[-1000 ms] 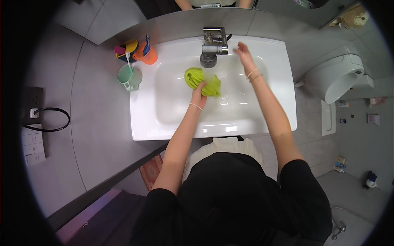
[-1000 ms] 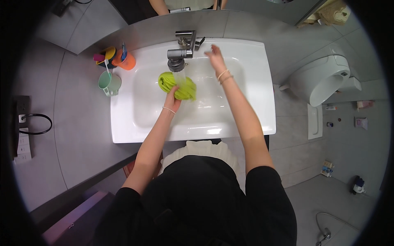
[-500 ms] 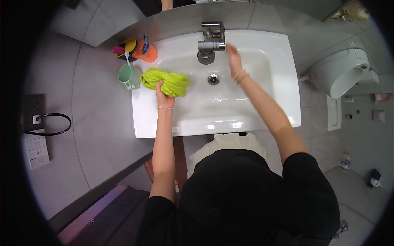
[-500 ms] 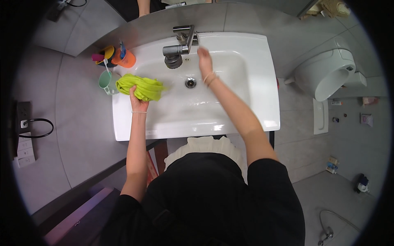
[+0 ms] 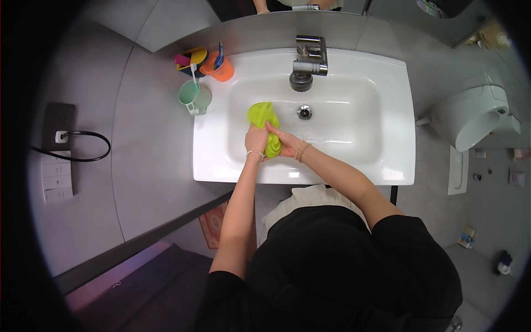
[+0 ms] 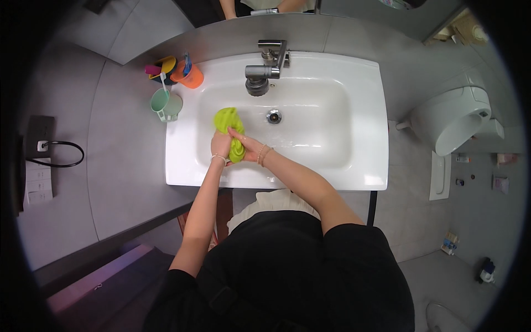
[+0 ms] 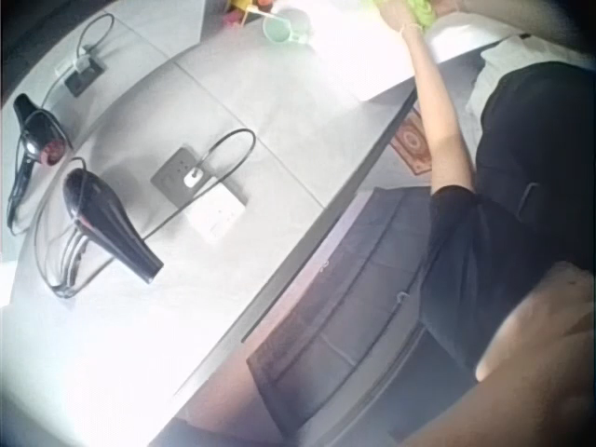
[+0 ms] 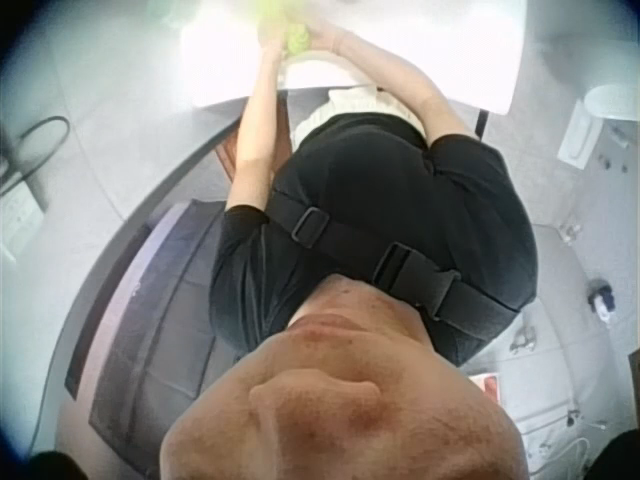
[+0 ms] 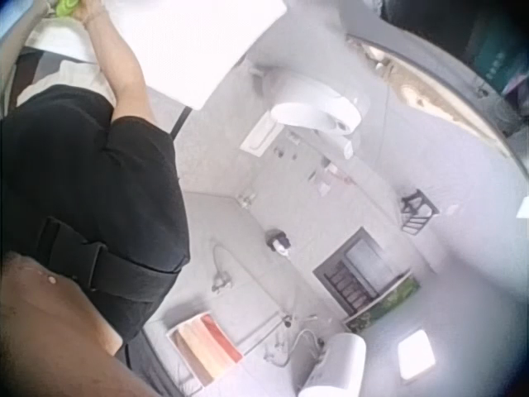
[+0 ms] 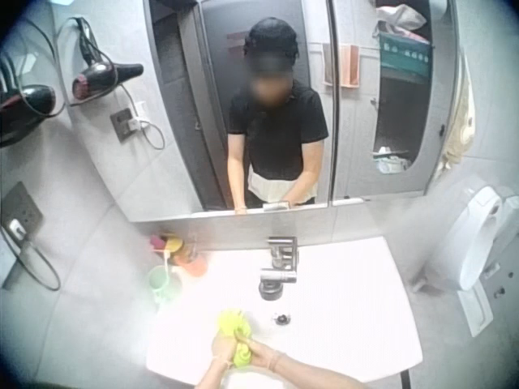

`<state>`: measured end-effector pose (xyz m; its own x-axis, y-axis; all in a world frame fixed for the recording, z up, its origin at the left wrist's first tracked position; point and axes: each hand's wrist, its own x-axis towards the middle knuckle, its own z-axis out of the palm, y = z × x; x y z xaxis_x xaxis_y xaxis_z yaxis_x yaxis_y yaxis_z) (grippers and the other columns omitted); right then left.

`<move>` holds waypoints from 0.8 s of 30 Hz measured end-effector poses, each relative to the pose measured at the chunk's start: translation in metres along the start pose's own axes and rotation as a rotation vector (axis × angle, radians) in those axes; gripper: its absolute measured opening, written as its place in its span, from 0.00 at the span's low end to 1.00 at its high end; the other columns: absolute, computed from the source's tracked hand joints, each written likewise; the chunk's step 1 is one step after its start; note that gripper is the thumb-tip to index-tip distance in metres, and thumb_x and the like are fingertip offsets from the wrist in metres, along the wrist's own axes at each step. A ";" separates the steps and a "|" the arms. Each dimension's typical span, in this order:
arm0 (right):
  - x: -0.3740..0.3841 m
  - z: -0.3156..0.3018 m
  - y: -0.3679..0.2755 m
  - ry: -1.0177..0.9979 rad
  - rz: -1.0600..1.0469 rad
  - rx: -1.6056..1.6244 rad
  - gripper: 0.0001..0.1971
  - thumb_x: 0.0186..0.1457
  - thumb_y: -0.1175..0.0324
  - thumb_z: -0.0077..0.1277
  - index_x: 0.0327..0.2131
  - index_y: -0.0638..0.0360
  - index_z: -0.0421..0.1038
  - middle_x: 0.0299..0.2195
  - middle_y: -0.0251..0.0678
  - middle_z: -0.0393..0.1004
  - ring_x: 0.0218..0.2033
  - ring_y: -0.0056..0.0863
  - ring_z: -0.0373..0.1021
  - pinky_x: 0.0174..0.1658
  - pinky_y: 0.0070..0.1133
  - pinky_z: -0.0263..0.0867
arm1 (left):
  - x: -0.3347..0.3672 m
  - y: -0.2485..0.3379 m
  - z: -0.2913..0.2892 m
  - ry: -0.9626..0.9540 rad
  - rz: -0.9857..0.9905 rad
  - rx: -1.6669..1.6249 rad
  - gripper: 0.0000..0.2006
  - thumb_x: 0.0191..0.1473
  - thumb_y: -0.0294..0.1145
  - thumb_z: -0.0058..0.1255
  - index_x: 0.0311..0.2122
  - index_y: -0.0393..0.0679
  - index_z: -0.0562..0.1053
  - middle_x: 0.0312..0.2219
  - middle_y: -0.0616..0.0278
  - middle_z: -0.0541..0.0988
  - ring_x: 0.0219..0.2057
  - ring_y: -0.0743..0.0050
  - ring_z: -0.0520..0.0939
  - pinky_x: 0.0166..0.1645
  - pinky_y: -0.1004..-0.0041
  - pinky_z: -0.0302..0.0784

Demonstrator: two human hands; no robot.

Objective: The person wipes the bathroom sink and faucet using a cloth, then rinses the cloth under the running tap and wrings it out.

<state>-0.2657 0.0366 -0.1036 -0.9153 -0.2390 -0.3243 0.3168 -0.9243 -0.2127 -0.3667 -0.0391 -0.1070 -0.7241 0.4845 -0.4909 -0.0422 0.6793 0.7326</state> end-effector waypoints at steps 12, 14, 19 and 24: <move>-0.019 0.034 -0.001 -0.157 -0.029 0.303 0.14 0.51 0.55 0.46 0.38 0.47 0.63 0.30 0.29 0.69 0.25 0.24 0.65 0.15 0.14 0.50 | 0.001 0.005 -0.011 -0.795 -0.064 -1.251 0.45 0.40 0.75 0.27 0.56 0.48 0.54 0.54 0.53 0.58 0.52 0.54 0.63 0.53 0.49 0.57; -0.022 0.031 0.004 -0.213 -0.020 0.340 0.14 0.51 0.54 0.46 0.39 0.47 0.63 0.30 0.29 0.68 0.24 0.24 0.65 0.15 0.14 0.50 | 0.003 0.011 -0.002 -0.941 0.113 -1.369 0.44 0.39 0.75 0.27 0.56 0.51 0.54 0.55 0.53 0.56 0.53 0.54 0.61 0.53 0.45 0.56; -0.026 0.008 0.002 -0.143 0.035 0.189 0.17 0.50 0.53 0.47 0.39 0.51 0.63 0.28 0.31 0.67 0.25 0.24 0.64 0.14 0.17 0.53 | 0.022 0.019 -0.007 -0.869 0.117 -1.420 0.23 0.48 0.52 0.45 0.46 0.52 0.62 0.36 0.62 0.67 0.39 0.65 0.71 0.50 0.43 0.60; -0.014 -0.006 -0.002 0.236 -0.237 -0.497 0.18 0.45 0.56 0.53 0.37 0.56 0.64 0.27 0.32 0.68 0.25 0.25 0.65 0.20 0.18 0.59 | 0.034 0.036 -0.011 -0.685 -0.008 -0.911 0.11 0.46 0.33 0.53 0.33 0.49 0.64 0.27 0.66 0.68 0.29 0.72 0.73 0.41 0.58 0.73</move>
<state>-0.2518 0.0436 -0.1045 -0.9133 0.0820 -0.3989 0.2410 -0.6807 -0.6918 -0.3998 -0.0041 -0.0920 -0.2051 0.8711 -0.4463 -0.7319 0.1662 0.6608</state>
